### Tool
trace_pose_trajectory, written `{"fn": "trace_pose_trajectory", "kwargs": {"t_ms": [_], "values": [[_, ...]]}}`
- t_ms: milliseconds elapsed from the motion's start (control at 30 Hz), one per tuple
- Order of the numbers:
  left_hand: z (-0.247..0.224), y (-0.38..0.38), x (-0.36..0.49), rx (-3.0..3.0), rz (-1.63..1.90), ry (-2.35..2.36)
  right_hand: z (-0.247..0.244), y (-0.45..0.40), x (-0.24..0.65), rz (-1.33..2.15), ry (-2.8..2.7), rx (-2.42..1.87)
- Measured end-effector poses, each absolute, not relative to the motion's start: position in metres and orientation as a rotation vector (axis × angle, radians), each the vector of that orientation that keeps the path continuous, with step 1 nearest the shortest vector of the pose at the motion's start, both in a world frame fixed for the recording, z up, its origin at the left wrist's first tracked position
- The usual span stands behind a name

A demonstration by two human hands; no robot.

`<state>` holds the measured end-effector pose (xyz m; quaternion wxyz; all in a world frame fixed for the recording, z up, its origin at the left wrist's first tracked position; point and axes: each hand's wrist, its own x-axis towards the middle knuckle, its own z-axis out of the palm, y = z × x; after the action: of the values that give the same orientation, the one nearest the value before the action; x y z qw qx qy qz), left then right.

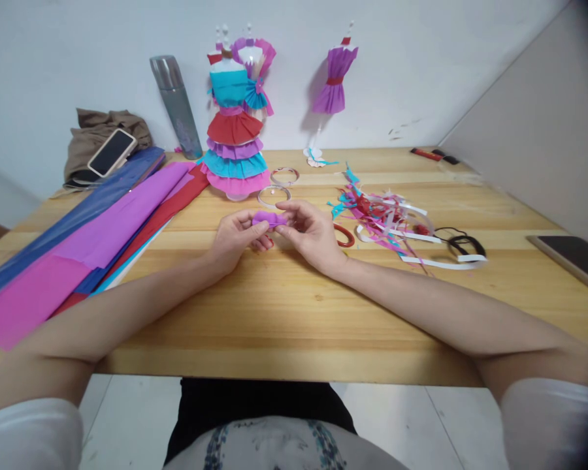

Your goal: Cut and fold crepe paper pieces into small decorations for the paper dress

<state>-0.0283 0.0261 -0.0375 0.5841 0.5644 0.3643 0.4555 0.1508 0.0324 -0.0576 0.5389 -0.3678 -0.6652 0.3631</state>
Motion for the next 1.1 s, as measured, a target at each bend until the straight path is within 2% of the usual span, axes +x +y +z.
{"fn": "trace_pose_trajectory", "kwargs": {"t_ms": [433, 1100], "values": [[-0.043, 0.031, -0.029, 1.29, 1.085, 0.869, -0.049, 0.028, 0.149, 1.055, -1.526, -0.883], [-0.035, 0.026, -0.029, 1.506, 1.151, 0.957, -0.044, 0.032, 0.15, 1.154, -1.453, -0.902]]}}
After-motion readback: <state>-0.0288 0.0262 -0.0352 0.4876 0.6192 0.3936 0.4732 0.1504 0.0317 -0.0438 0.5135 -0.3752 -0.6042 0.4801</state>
